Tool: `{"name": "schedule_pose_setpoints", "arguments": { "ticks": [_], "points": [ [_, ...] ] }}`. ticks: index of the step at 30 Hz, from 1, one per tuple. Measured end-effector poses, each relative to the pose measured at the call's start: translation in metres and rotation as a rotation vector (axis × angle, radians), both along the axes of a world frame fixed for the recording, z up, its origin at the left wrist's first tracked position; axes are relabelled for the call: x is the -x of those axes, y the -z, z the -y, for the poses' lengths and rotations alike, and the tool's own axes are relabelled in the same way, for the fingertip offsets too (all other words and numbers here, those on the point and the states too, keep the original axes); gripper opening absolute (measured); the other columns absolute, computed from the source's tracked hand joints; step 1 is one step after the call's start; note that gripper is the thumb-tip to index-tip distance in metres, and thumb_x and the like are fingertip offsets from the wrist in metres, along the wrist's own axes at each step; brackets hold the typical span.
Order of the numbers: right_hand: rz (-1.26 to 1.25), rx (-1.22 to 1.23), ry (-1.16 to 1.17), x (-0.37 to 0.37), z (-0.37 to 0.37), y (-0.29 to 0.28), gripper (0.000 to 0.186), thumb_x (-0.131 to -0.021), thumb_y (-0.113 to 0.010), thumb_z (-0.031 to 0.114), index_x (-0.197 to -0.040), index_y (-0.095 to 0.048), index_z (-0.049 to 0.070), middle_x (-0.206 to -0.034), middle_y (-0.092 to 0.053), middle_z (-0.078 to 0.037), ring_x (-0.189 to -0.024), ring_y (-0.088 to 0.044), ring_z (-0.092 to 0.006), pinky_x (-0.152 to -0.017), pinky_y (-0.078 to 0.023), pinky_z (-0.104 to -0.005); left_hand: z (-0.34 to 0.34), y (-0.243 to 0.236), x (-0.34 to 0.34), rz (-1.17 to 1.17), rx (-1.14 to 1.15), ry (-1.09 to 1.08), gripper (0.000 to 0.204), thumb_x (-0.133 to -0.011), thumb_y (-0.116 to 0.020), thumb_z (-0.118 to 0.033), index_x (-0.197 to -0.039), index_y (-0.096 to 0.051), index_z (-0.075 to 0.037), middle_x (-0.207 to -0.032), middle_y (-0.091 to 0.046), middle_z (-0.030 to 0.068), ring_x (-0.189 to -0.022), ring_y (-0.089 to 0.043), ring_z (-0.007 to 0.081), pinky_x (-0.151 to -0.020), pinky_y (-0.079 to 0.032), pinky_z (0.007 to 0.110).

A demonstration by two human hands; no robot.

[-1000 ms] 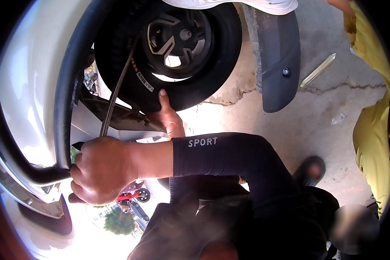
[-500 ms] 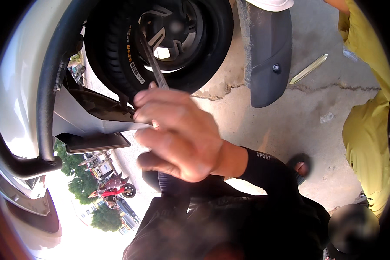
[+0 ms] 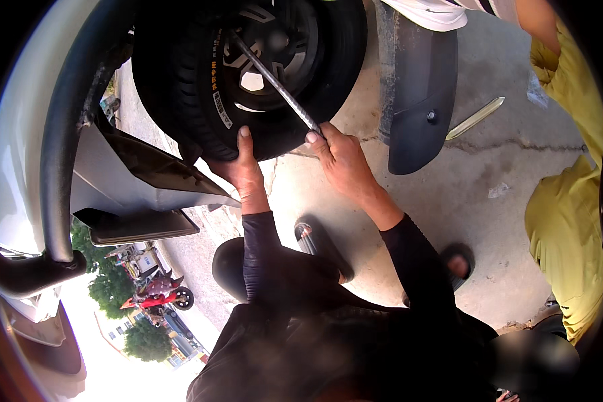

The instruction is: The person kneels beside a scooter and uses a metal tire lever to pry the tire bead away from the rim. They repeatedly insert the lever at different points around the wheel to loosen the tire, while another person stands nearby.

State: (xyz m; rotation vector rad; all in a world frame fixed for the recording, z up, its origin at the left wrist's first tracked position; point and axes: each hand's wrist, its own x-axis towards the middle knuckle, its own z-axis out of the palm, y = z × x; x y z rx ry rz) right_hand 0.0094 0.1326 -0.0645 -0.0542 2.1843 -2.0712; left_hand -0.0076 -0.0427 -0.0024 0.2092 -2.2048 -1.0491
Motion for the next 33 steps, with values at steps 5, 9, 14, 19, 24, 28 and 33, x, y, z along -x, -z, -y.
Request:
{"name": "schedule_pose_setpoints", "arguments": {
  "ticks": [5,9,14,19,24,28,33],
  "points": [
    [-0.061,-0.103,0.145,0.02,0.02,0.03,0.035,-0.099,-0.054,0.033,-0.082,-0.055,0.003,-0.062,-0.06,-0.019,-0.061,-0.061,-0.0418,-0.055,-0.047,-0.0485,-0.012,0.008,0.006,0.021,-0.066,0.034,0.082,-0.075,-0.082,-0.019,-0.141,-0.039,0.004,-0.14,-0.049,0.0151,-0.124,-0.049,0.0247,-0.111,-0.033,0.036],
    [0.385,0.259,0.081,-0.127,0.078,0.04,0.038,-0.099,-0.053,0.028,-0.076,-0.055,-0.003,-0.057,-0.047,-0.019,-0.051,-0.047,-0.0238,-0.055,-0.041,-0.0385,-0.008,-0.008,0.002,-0.025,-0.066,0.004,0.085,-0.07,-0.086,-0.019,-0.137,-0.041,0.008,-0.136,-0.051,0.0176,-0.122,-0.051,0.0242,-0.109,-0.035,0.035],
    [0.251,-0.17,0.135,-0.085,0.017,0.031,0.024,-0.099,-0.05,0.018,-0.104,-0.059,-0.004,-0.072,-0.064,-0.024,-0.069,-0.065,-0.0419,-0.063,-0.051,-0.0495,-0.011,0.011,0.003,-0.017,-0.138,0.01,0.084,-0.07,-0.087,-0.025,-0.134,-0.044,0.008,-0.131,-0.055,0.0174,-0.117,-0.054,0.0252,-0.105,-0.039,0.035],
    [-0.192,-1.012,-0.048,-0.022,-0.068,-0.046,0.045,-0.078,-0.066,0.008,-0.12,-0.06,-0.005,-0.079,-0.067,-0.013,-0.063,-0.07,-0.0241,-0.054,-0.055,-0.0311,-0.005,0.006,0.006,-0.046,-0.121,0.008,0.099,-0.066,-0.089,-0.023,-0.142,-0.032,0.008,-0.142,-0.044,0.019,-0.129,-0.044,0.0257,-0.113,-0.03,0.035],
    [-0.668,-1.251,-0.051,0.054,-0.091,-0.075,0.016,-0.075,-0.067,0.007,-0.089,-0.073,0.004,-0.066,-0.066,-0.007,-0.065,-0.069,-0.0192,-0.054,-0.054,-0.0283,0.006,0.019,0.009,-0.008,-0.084,-0.004,0.102,-0.064,-0.09,-0.023,-0.141,-0.032,0.007,-0.143,-0.042,0.0192,-0.132,-0.041,0.0275,-0.114,-0.027,0.036],
    [-0.745,-1.556,-0.341,0.101,-0.085,-0.103,0.017,-0.08,-0.067,0.007,-0.096,-0.072,0.007,-0.071,-0.069,-0.008,-0.074,-0.071,-0.0216,-0.063,-0.056,-0.0293,0.001,0.015,0.008,-0.023,-0.023,-0.034,0.1,-0.061,-0.091,-0.028,-0.139,-0.037,0.006,-0.141,-0.045,0.0199,-0.132,-0.042,0.0295,-0.114,-0.028,0.037],
    [-0.772,-1.486,-0.631,0.126,-0.061,-0.154,0.02,-0.085,-0.061,0.018,-0.094,-0.07,0.002,-0.096,-0.069,-0.017,-0.097,-0.066,-0.0311,-0.084,-0.051,-0.0408,0.001,0.013,0.005,-0.017,-0.002,-0.045,0.102,-0.061,-0.092,-0.03,-0.139,-0.037,0.006,-0.14,-0.046,0.0211,-0.131,-0.043,0.031,-0.114,-0.029,0.038]
  ]
}}
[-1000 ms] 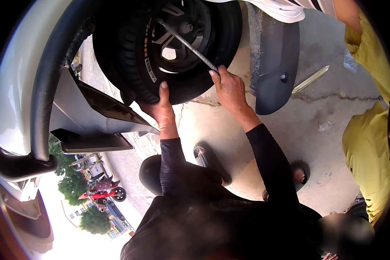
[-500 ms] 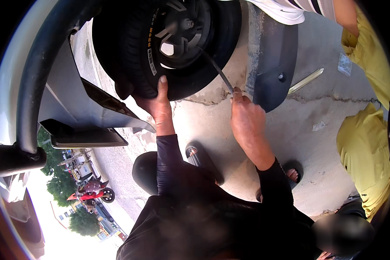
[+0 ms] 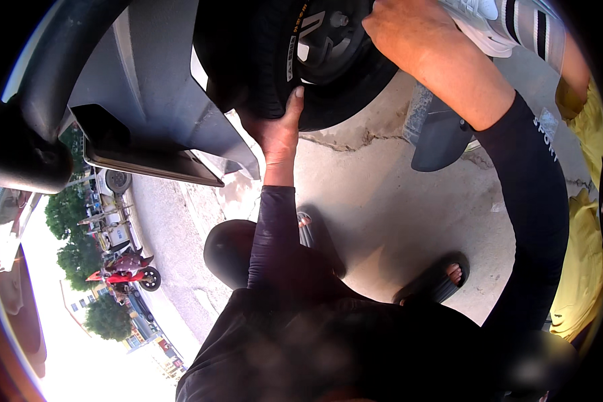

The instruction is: The person kneels beside a scooter and uses a metal tire lever to pry the tire bead away from the rim. They repeatedly insert the lever at different points around the wheel to loosen the tire, while another person stands nearby.

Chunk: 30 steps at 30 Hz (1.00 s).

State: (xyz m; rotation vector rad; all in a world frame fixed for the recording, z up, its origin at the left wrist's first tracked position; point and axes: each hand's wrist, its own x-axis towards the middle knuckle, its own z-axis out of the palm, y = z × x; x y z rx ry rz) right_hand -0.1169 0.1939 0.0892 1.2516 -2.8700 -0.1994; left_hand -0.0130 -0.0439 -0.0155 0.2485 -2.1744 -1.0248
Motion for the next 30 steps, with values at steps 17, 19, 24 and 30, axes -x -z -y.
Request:
{"name": "schedule_pose_setpoints", "arguments": {
  "ticks": [17,19,24,30],
  "points": [
    [-0.211,-0.395,-0.211,0.061,0.013,-0.004,0.021,-0.088,-0.059,0.021,-0.096,-0.074,0.009,-0.1,-0.072,-0.01,-0.099,-0.067,-0.0259,-0.083,-0.053,-0.039,-0.02,-0.007,0.002,0.007,-0.079,0.04,0.102,-0.063,-0.091,-0.027,-0.139,-0.034,0.008,-0.141,-0.045,0.0215,-0.132,-0.042,0.0301,-0.114,-0.027,0.037],
    [-0.199,-0.394,-0.224,0.062,0.024,0.0,0.021,-0.088,-0.059,0.022,-0.096,-0.074,0.01,-0.101,-0.072,-0.009,-0.099,-0.068,-0.0253,-0.082,-0.053,-0.0388,-0.012,-0.008,-0.006,0.035,-0.107,0.021,0.101,-0.062,-0.091,-0.024,-0.14,-0.034,0.007,-0.143,-0.043,0.0203,-0.133,-0.042,0.029,-0.115,-0.026,0.037],
    [-0.229,-0.378,-0.207,0.075,0.018,0.008,0.021,-0.089,-0.058,0.023,-0.096,-0.075,0.012,-0.102,-0.073,-0.007,-0.099,-0.068,-0.0238,-0.082,-0.054,-0.0382,-0.007,-0.006,-0.004,0.009,-0.066,0.037,0.104,-0.062,-0.092,-0.026,-0.142,-0.032,0.006,-0.143,-0.042,0.0199,-0.133,-0.041,0.0289,-0.115,-0.026,0.038],
    [-0.175,-0.452,-0.187,0.04,0.011,0.001,0.024,-0.091,-0.056,0.023,-0.1,-0.076,0.014,-0.106,-0.073,-0.005,-0.103,-0.068,-0.0224,-0.085,-0.053,-0.0375,-0.008,-0.01,-0.004,0.038,-0.08,0.127,0.105,-0.062,-0.092,-0.03,-0.142,-0.033,0.006,-0.143,-0.042,0.0199,-0.133,-0.04,0.0296,-0.115,-0.027,0.038]
  ]
}}
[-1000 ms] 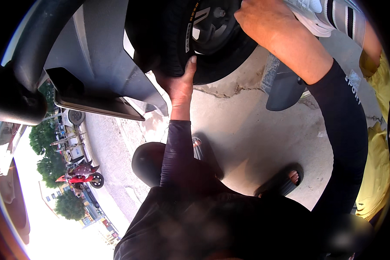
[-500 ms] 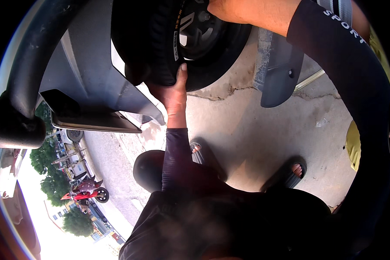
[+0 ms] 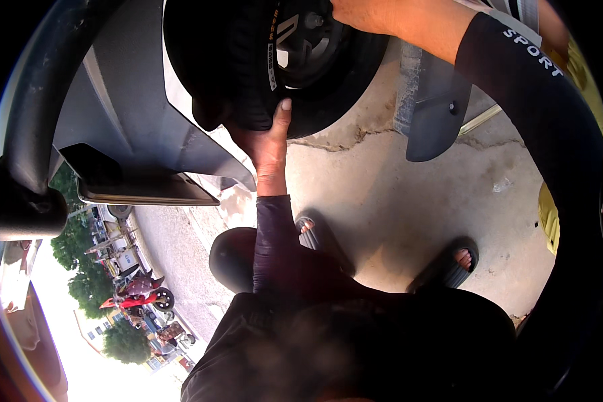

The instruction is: The person kneels beside a scooter and uses a metal tire lever to pry the tire bead away from the rim. They repeatedly insert the lever at different points around the wheel to loosen the tire, while another person stands nearby.

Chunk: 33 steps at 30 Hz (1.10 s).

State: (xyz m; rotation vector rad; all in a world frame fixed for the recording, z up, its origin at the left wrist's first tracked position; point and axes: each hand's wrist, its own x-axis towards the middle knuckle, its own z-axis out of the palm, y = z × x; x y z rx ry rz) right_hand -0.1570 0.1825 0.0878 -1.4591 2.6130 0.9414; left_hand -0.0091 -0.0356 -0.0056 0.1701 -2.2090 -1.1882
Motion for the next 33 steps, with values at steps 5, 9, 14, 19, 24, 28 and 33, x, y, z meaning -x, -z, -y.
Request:
{"name": "schedule_pose_setpoints", "arguments": {
  "ticks": [5,9,14,19,24,28,33],
  "points": [
    [0.043,-0.091,-0.1,0.015,0.01,-0.013,0.023,-0.088,-0.061,0.023,-0.103,-0.075,0.012,-0.11,-0.072,-0.005,-0.106,-0.067,-0.0235,-0.087,-0.053,-0.0373,0.001,-0.003,-0.002,0.069,0.124,0.037,0.109,-0.062,-0.091,-0.033,-0.143,-0.029,0.006,-0.144,-0.04,0.0203,-0.134,-0.038,0.0304,-0.115,-0.026,0.039],
    [-0.034,-0.025,-0.149,0.031,0.02,-0.014,0.023,-0.087,-0.063,0.023,-0.102,-0.075,0.012,-0.11,-0.072,-0.006,-0.107,-0.066,-0.0234,-0.086,-0.054,-0.037,0.003,-0.005,-0.006,0.061,0.119,0.025,0.109,-0.062,-0.091,-0.032,-0.143,-0.029,0.006,-0.144,-0.039,0.0205,-0.134,-0.038,0.0305,-0.115,-0.026,0.04],
    [-0.006,-0.011,-0.211,0.008,-0.004,0.0,0.021,-0.088,-0.06,0.02,-0.098,-0.076,0.011,-0.103,-0.073,-0.004,-0.099,-0.069,-0.0243,-0.082,-0.055,-0.0379,0.006,-0.002,-0.002,0.04,0.066,0.014,0.108,-0.063,-0.09,-0.032,-0.143,-0.029,0.006,-0.145,-0.037,0.0205,-0.135,-0.037,0.0306,-0.116,-0.024,0.039],
    [0.012,-0.007,-0.132,0.01,0.017,-0.01,0.023,-0.088,-0.062,0.023,-0.105,-0.075,0.014,-0.111,-0.072,-0.004,-0.108,-0.066,-0.0223,-0.084,-0.054,-0.0371,0.005,0.002,-0.001,0.065,0.093,0.031,0.108,-0.063,-0.09,-0.032,-0.142,-0.028,0.008,-0.146,-0.037,0.0208,-0.135,-0.036,0.0303,-0.116,-0.023,0.039],
    [-0.012,0.01,-0.126,0.018,0.026,-0.013,0.023,-0.088,-0.062,0.023,-0.105,-0.075,0.015,-0.112,-0.072,-0.003,-0.109,-0.066,-0.0222,-0.084,-0.054,-0.0362,0.008,-0.004,-0.004,0.06,0.125,0.027,0.108,-0.063,-0.091,-0.029,-0.143,-0.028,0.007,-0.147,-0.036,0.0197,-0.136,-0.036,0.0289,-0.116,-0.023,0.039],
    [0.073,0.193,0.059,0.037,-0.007,0.03,0.021,-0.088,-0.061,0.022,-0.1,-0.076,0.014,-0.108,-0.073,-0.003,-0.105,-0.067,-0.0217,-0.083,-0.054,-0.0361,0.003,0.006,-0.001,0.071,0.129,0.097,0.11,-0.063,-0.091,-0.028,-0.145,-0.025,0.006,-0.148,-0.035,0.0189,-0.136,-0.035,0.0278,-0.116,-0.023,0.038],
    [0.019,0.193,-0.01,-0.025,-0.015,0.038,0.019,-0.084,-0.06,0.016,-0.089,-0.078,0.014,-0.095,-0.074,-0.002,-0.091,-0.071,-0.0194,-0.073,-0.056,-0.0355,0.002,-0.003,0.0,0.045,0.004,0.09,0.11,-0.063,-0.091,-0.025,-0.146,-0.024,0.005,-0.148,-0.035,0.0177,-0.136,-0.035,0.0264,-0.116,-0.023,0.037]
  ]
}}
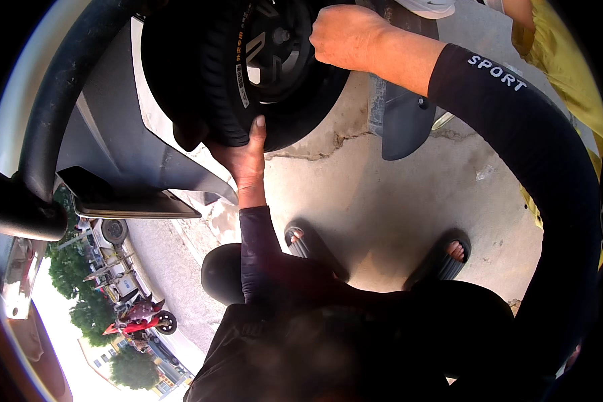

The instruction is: The person kneels beside a scooter and uses a metal tire lever to pry the tire bead away from the rim. They repeatedly insert the lever at different points around the wheel to loosen the tire, while another person stands nearby.

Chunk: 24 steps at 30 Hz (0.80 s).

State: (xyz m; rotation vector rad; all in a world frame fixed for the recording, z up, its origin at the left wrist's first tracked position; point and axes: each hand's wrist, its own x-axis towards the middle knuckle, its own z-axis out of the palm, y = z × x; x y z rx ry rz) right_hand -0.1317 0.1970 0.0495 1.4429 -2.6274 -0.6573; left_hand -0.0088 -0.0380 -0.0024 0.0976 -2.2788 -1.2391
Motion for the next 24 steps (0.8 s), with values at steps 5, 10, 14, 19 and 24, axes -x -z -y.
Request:
{"name": "schedule_pose_setpoints", "arguments": {
  "ticks": [5,10,14,19,24],
  "points": [
    [0.107,0.045,0.215,-0.019,-0.004,-0.002,0.015,-0.085,-0.061,0.015,-0.093,-0.073,0.01,-0.089,-0.073,-0.006,-0.09,-0.07,-0.0188,-0.072,-0.056,-0.0314,0.004,0.003,0.0,-0.027,-0.043,0.034,0.107,-0.065,-0.09,-0.024,-0.145,-0.025,0.004,-0.147,-0.036,0.0164,-0.135,-0.037,0.0254,-0.115,-0.024,0.037],
    [0.309,0.361,0.632,-0.064,-0.025,0.057,0.009,-0.078,-0.07,0.003,-0.083,-0.075,0.008,-0.086,-0.073,-0.008,-0.086,-0.072,-0.0215,-0.068,-0.058,-0.0308,-0.002,0.008,0.001,-0.023,-0.04,0.04,0.105,-0.065,-0.09,-0.026,-0.144,-0.028,0.004,-0.146,-0.038,0.016,-0.134,-0.038,0.0256,-0.115,-0.025,0.036],
    [0.463,0.57,0.799,-0.094,-0.015,0.072,0.007,-0.079,-0.067,0.003,-0.082,-0.073,0.006,-0.085,-0.072,-0.012,-0.085,-0.072,-0.023,-0.068,-0.059,-0.032,0.007,0.011,0.001,-0.069,0.026,-0.027,0.106,-0.065,-0.09,-0.032,-0.144,-0.029,0.004,-0.144,-0.041,0.0168,-0.132,-0.041,0.0263,-0.114,-0.027,0.037],
    [0.162,0.474,0.647,-0.099,-0.004,0.078,0.009,-0.079,-0.067,0.006,-0.084,-0.074,0.008,-0.083,-0.072,-0.01,-0.079,-0.072,-0.0221,-0.067,-0.058,-0.029,0.003,0.014,0.002,-0.06,-0.015,-0.021,0.113,-0.061,-0.091,-0.037,-0.144,-0.028,0.006,-0.146,-0.038,0.0191,-0.133,-0.04,0.028,-0.114,-0.027,0.037],
    [0.017,0.187,0.507,-0.031,-0.016,0.032,0.008,-0.082,-0.071,0.008,-0.076,-0.075,0.013,-0.08,-0.073,-0.005,-0.082,-0.072,-0.017,-0.069,-0.059,-0.0277,-0.007,0.022,0.007,-0.081,0.034,-0.096,0.113,-0.061,-0.091,-0.037,-0.144,-0.029,0.007,-0.146,-0.038,0.0206,-0.134,-0.04,0.029,-0.114,-0.027,0.037]
  ]
}}
